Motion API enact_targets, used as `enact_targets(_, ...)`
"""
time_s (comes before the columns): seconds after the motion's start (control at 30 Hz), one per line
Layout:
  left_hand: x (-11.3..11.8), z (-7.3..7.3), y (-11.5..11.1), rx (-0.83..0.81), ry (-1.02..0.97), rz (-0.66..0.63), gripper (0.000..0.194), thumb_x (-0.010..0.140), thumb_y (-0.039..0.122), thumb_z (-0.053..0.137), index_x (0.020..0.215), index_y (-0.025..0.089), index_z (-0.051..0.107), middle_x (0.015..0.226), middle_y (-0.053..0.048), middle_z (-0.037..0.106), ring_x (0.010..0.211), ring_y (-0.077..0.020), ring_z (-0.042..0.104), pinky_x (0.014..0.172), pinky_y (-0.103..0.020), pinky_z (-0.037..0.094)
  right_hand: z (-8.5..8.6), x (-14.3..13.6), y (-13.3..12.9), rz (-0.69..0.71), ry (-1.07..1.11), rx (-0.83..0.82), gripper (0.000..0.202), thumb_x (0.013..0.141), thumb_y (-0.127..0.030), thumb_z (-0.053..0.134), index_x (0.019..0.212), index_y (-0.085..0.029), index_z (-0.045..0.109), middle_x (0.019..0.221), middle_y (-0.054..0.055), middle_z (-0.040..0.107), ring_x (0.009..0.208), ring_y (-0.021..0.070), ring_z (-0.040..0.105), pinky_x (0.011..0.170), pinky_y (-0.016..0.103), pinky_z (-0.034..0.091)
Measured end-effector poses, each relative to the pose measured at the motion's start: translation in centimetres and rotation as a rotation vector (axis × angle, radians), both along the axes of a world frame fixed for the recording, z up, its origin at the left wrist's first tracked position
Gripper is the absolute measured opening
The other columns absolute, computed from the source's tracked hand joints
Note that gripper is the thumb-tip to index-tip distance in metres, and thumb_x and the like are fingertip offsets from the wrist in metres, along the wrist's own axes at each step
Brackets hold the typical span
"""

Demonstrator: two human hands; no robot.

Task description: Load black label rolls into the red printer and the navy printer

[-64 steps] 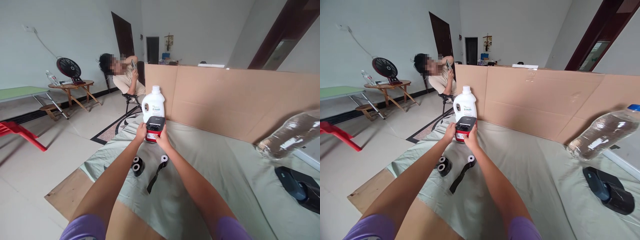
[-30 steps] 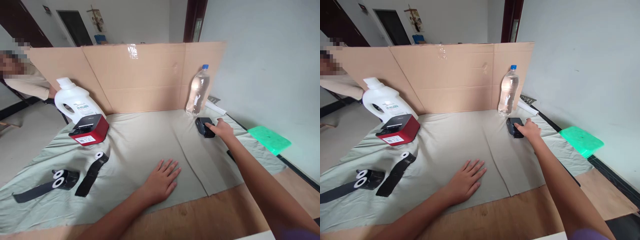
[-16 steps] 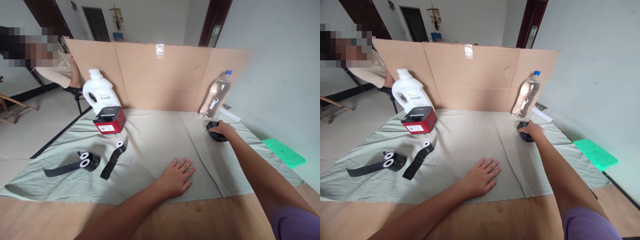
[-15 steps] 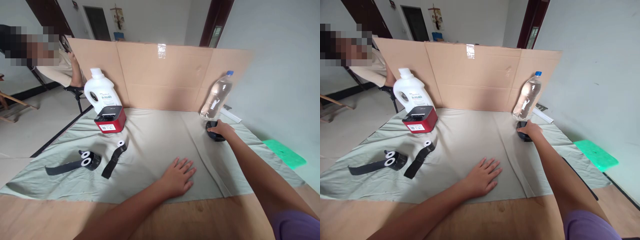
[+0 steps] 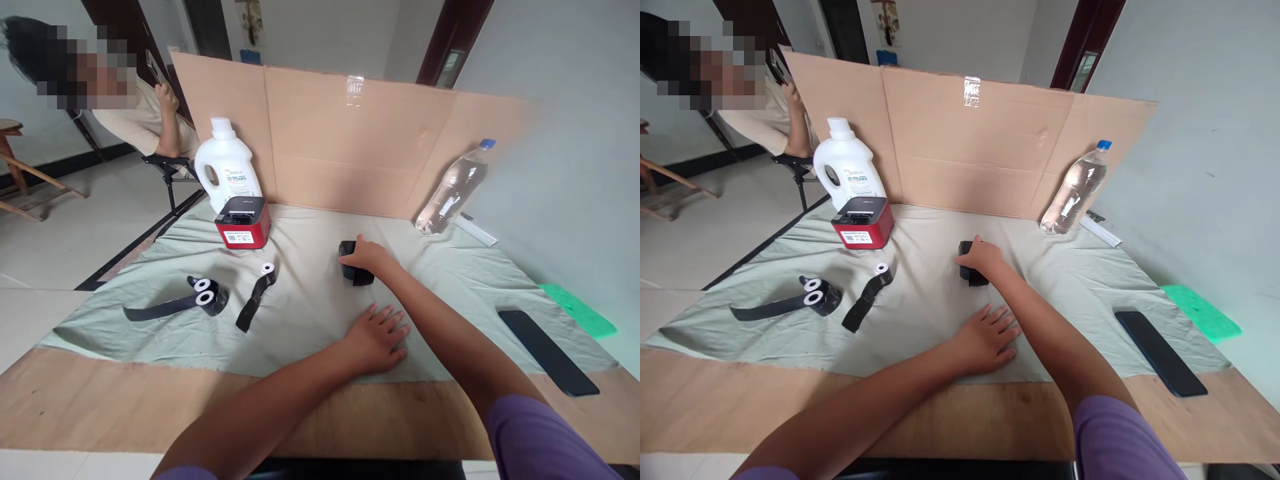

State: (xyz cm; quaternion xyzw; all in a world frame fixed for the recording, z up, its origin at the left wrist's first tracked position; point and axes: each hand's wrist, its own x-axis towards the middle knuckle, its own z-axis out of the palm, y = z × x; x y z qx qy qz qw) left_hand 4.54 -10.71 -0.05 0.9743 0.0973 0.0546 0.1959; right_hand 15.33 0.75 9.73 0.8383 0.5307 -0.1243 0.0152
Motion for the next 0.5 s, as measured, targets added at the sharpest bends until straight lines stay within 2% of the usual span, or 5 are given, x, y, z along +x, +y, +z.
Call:
enact_targets(0.1, 0.0, 0.1, 0.2, -0.008, 0.009, -0.009, 0.059, 0.105, 0.049, 0.032, 0.153, 0.016, 0.041, 0.167, -0.012, 0.027, 0.156, -0.0309, 0.019, 0.127, -0.055, 0.011, -0.6, -0.9, 0.5, -0.032, -0.018, -0.016, 0.089, 0.077, -0.061, 0.064, 0.145, -0.011, 0.038, 0.124, 0.023, 0.066, 0.118, 0.0400, 0.062, 0.090, 0.045, 0.050)
enact_targets(0.2, 0.0, 0.1, 0.4, -0.008, -0.006, -0.016, 0.057, 0.105, 0.048, 0.033, 0.151, 0.016, 0.045, 0.165, -0.013, 0.031, 0.155, -0.0314, 0.022, 0.126, -0.056, 0.013, -0.8, -1.2, -0.1, -0.042, -0.032, -0.009, 0.097, 0.079, -0.064, 0.061, 0.152, -0.010, 0.030, 0.127, 0.025, 0.064, 0.122, 0.0420, 0.060, 0.095, 0.050, 0.048)
enact_targets(0.33, -0.2, 0.1, 0.0, -0.017, -0.113, 0.015, 0.058, 0.100, 0.046, 0.045, 0.149, 0.016, 0.045, 0.159, -0.013, 0.042, 0.151, -0.0322, 0.032, 0.124, -0.057, 0.021, -0.3, 0.5, -1.7, 0.002, 0.073, 0.028, 0.101, 0.083, -0.079, 0.047, 0.160, -0.018, 0.021, 0.146, 0.029, 0.049, 0.127, 0.0446, 0.057, 0.099, 0.054, 0.045)
enact_targets(0.43, -0.5, 1.0, 0.0, -0.087, -0.231, 0.147, 0.052, 0.089, 0.041, 0.059, 0.135, 0.017, 0.057, 0.129, -0.011, 0.069, 0.123, -0.0305, 0.062, 0.108, -0.048, 0.045, -1.3, 3.0, -2.2, 0.076, 0.246, 0.246, 0.084, 0.092, -0.075, 0.032, 0.159, -0.024, 0.027, 0.153, 0.022, 0.045, 0.134, 0.0397, 0.052, 0.107, 0.052, 0.041)
enact_targets(0.5, -0.7, 2.0, 1.0, -0.186, -0.329, 0.297, 0.034, 0.088, 0.035, 0.059, 0.118, 0.020, 0.064, 0.100, -0.005, 0.076, 0.093, -0.0233, 0.071, 0.089, -0.037, 0.053, -2.9, 4.6, -1.9, 0.120, 0.387, 0.434, 0.071, 0.097, -0.064, 0.029, 0.155, -0.023, 0.035, 0.150, 0.017, 0.051, 0.137, 0.0321, 0.051, 0.113, 0.047, 0.038)
